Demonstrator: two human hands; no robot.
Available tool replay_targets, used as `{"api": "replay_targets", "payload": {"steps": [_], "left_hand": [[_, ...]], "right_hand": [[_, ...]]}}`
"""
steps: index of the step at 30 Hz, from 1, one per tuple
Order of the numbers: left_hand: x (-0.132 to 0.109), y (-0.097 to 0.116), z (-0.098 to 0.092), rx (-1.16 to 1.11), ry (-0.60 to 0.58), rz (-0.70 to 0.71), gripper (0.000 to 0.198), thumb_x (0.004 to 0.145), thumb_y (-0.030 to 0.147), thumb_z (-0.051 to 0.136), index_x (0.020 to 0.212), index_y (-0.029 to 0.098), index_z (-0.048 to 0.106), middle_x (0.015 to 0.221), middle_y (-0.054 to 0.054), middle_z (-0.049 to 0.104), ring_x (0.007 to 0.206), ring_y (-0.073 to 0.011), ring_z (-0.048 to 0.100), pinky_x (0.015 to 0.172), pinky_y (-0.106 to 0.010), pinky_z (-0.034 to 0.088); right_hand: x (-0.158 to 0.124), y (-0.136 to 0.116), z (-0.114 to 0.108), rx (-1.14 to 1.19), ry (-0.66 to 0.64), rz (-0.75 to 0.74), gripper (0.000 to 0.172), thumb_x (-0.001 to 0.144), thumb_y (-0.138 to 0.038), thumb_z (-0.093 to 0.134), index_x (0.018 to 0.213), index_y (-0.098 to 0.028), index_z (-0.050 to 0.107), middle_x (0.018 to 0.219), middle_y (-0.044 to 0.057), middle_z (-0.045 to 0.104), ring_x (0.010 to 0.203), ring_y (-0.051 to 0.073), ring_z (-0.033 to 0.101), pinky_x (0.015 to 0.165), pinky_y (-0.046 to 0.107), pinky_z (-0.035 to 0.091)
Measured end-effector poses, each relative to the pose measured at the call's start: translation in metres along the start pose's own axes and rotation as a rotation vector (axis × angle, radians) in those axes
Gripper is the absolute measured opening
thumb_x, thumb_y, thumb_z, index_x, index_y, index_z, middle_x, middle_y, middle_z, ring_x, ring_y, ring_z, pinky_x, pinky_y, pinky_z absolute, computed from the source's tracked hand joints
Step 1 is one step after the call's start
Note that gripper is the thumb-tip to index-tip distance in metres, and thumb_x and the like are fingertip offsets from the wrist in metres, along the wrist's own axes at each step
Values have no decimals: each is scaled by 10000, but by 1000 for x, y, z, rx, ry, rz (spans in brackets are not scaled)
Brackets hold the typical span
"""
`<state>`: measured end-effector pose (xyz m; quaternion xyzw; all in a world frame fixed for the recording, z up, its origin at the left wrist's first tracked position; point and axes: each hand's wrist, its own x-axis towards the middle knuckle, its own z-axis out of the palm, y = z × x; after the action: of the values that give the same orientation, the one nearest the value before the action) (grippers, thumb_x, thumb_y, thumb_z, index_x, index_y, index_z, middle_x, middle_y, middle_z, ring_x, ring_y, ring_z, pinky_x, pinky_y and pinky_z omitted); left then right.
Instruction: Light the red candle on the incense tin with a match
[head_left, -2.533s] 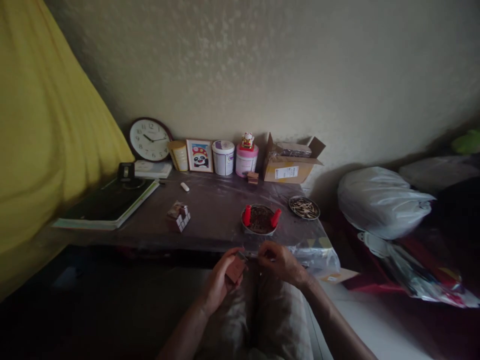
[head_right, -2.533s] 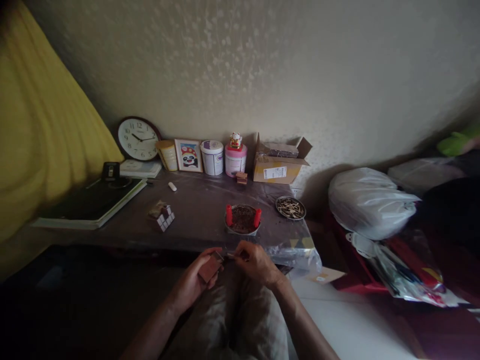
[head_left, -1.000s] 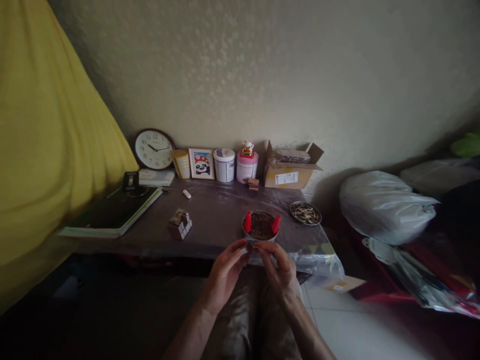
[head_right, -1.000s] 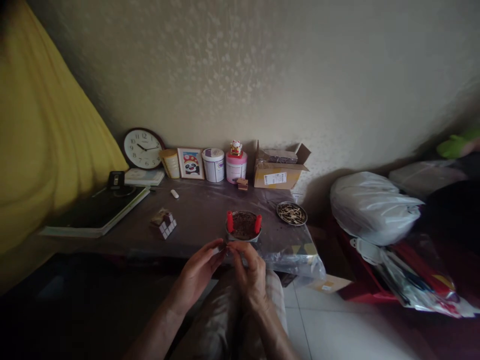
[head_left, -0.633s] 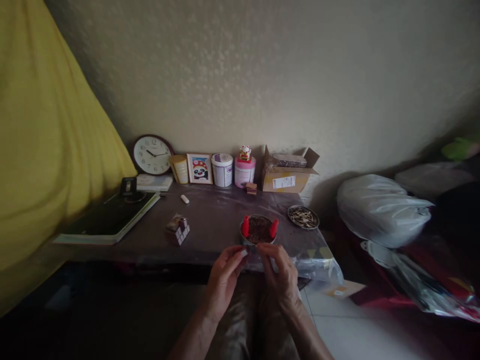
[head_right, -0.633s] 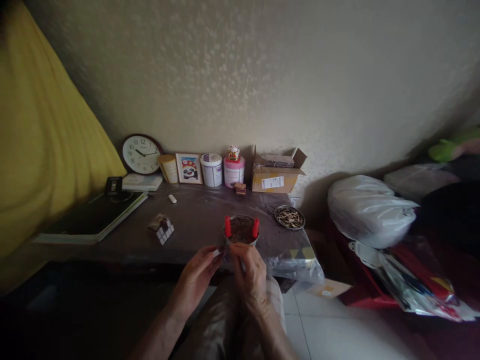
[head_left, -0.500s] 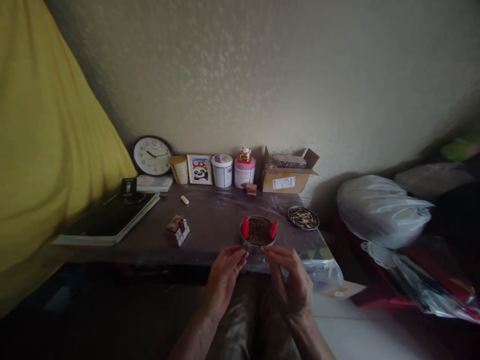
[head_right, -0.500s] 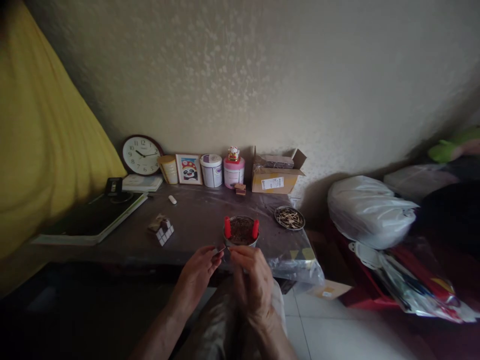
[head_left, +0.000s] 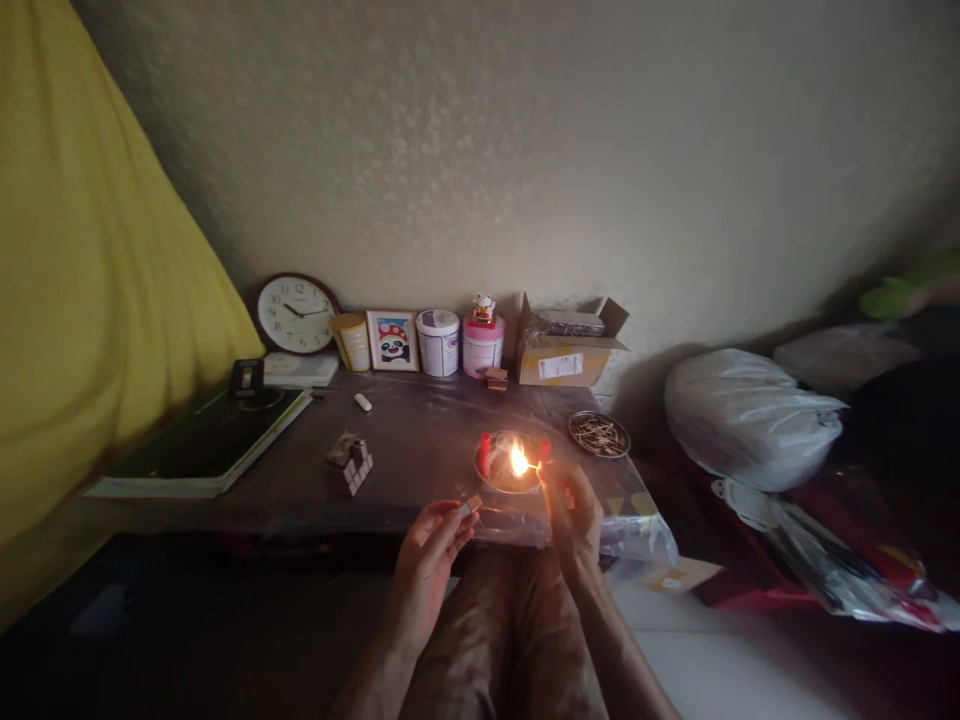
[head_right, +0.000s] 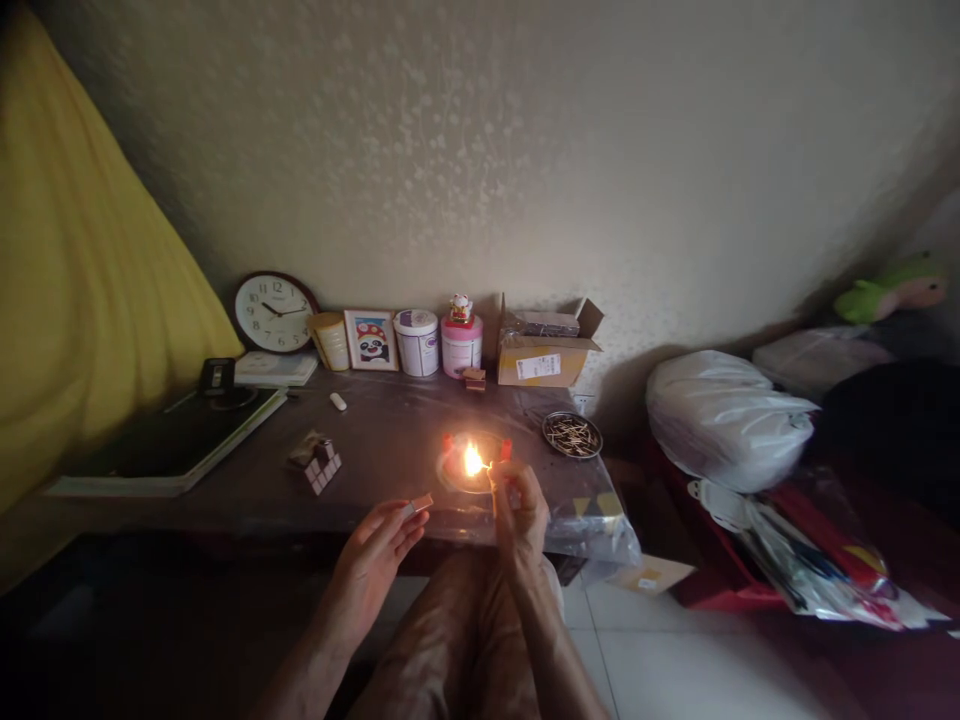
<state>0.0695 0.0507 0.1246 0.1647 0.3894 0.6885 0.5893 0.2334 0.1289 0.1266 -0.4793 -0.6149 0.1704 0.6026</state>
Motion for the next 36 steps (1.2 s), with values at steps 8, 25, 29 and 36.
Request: {"api": "replay_targets", "payload": {"steps": [8, 25, 29, 36], "left_hand": [[-3, 6, -13, 32, 40, -9, 374, 618, 391, 842, 838, 174, 631, 968, -76, 770, 882, -165, 683, 828, -282, 491], [-5, 17, -31, 42, 86, 19, 359, 605, 426, 832, 827, 189, 681, 905, -57, 754, 920, -196, 658, 878, -334, 459], [-6, 17, -36, 42, 93, 20, 373, 594, 441, 836, 820, 184, 687, 897, -65, 752, 918, -204, 658, 876, -336, 461], [-8, 18, -42, 52, 103, 19, 360, 617, 452, 822, 835, 191, 703, 926, -57, 747, 942, -202, 648, 884, -333, 456]], "right_hand": [[10, -14, 2, 150, 18, 166, 252, 829, -416, 608, 766, -179, 666, 797, 17, 641, 751, 160, 559, 703, 274, 446], [19, -11, 29, 371, -60, 242, 292, 759, -461, 675, 793, -171, 665, 747, 20, 646, 672, 138, 576, 638, 258, 493], [21, -5, 38, 370, -51, 255, 303, 729, -470, 693, 762, -172, 649, 751, 25, 658, 686, 147, 603, 662, 274, 514], [23, 5, 50, 319, -82, 268, 287, 740, -458, 681, 760, -174, 649, 758, 23, 663, 669, 148, 621, 631, 266, 513]]}}
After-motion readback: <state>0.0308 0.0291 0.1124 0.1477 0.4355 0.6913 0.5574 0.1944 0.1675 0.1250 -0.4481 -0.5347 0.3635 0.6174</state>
